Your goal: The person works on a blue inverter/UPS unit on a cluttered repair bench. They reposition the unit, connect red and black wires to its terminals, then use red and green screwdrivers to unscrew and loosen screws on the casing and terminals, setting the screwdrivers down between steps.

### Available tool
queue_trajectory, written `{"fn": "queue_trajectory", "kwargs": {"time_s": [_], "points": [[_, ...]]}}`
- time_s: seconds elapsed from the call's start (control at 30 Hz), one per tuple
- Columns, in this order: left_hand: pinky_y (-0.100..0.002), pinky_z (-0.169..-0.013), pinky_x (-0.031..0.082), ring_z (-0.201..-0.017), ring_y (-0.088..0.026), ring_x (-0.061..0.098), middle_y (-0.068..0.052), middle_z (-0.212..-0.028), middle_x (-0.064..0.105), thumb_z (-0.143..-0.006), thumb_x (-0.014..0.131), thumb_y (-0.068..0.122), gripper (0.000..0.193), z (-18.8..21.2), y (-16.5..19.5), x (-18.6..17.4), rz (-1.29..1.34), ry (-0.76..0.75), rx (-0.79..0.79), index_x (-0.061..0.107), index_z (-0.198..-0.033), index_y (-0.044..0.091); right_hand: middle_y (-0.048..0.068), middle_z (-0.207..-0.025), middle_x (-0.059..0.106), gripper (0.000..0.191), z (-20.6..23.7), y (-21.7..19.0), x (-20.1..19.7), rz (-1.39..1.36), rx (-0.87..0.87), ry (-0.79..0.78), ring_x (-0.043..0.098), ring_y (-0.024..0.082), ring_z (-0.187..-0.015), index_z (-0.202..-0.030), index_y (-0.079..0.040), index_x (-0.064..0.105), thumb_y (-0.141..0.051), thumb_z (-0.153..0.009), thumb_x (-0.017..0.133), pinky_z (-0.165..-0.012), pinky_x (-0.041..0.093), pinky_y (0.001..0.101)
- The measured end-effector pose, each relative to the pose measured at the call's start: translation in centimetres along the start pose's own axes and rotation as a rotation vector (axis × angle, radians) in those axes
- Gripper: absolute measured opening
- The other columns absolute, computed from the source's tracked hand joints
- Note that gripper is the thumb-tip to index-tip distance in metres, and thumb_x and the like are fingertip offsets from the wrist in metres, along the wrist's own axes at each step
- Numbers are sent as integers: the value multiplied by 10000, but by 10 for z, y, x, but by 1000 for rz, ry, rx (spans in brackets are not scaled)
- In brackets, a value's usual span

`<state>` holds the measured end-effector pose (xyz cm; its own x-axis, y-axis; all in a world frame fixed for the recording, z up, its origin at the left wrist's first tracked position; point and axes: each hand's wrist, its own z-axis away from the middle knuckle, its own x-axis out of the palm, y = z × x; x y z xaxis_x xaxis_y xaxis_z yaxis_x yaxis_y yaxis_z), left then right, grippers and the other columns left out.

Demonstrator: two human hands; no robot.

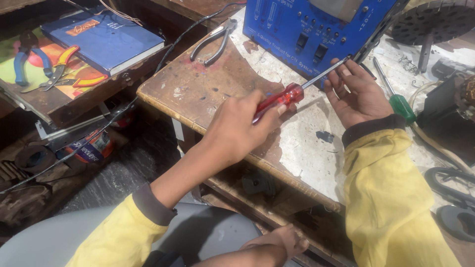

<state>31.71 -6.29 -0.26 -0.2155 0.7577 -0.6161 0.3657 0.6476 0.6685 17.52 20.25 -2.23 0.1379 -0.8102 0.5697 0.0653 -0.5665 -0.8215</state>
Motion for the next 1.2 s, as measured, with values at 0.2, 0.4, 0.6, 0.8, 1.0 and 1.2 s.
{"fn": "queue_trajectory", "kwargs": {"time_s": [0.2,0.4,0.6,0.8,1.0,1.2], "points": [[-417,-771,553,-847,-262,718,-150,-906,703,-811,783,335,435,-3,3,0,108,17,70,572,-1035,27,104,-1337,632,495,1,0,-1,-25,3,43,642,181,-1066,-1452,-40,493,15,-970,592,-1067,541,382],[-465,-761,551,-855,-370,696,-219,-958,670,-851,740,238,335,4,3,2,2,147,189,589,-1022,-6,110,-1304,642,477,4,-2,4,-14,-11,37,648,180,-1060,-1442,-25,506,-2,-981,627,-1083,547,390],[-511,-725,540,-724,-435,686,-240,-684,675,-982,590,389,391,5,18,7,0,-15,-30,685,-941,11,107,-1221,667,445,12,-3,13,-48,-4,130,655,175,-1032,-1402,-9,539,-21,-970,647,-1022,555,387],[-451,-618,526,-625,-380,685,-232,-648,660,-948,593,398,444,1,25,10,200,-34,-200,682,-808,-14,82,-1169,695,379,5,-3,10,-86,8,104,643,160,-979,-1336,-30,570,-27,-961,630,-998,531,378],[-425,-554,508,-557,-309,701,-186,-593,644,-957,579,353,395,-2,16,17,328,0,-123,671,-816,-4,82,-1138,678,293,0,-1,6,-147,12,123,639,176,-1008,-1261,-1,639,6,-968,624,-1022,547,400],[-434,-631,509,-609,-342,653,-181,-687,664,-1009,588,299,284,-8,-3,18,-70,-127,81,567,-1010,15,81,-1132,725,166,-4,2,-5,-82,101,296,645,154,-950,-1151,-57,657,-48,-987,632,-1005,553,363]]}}
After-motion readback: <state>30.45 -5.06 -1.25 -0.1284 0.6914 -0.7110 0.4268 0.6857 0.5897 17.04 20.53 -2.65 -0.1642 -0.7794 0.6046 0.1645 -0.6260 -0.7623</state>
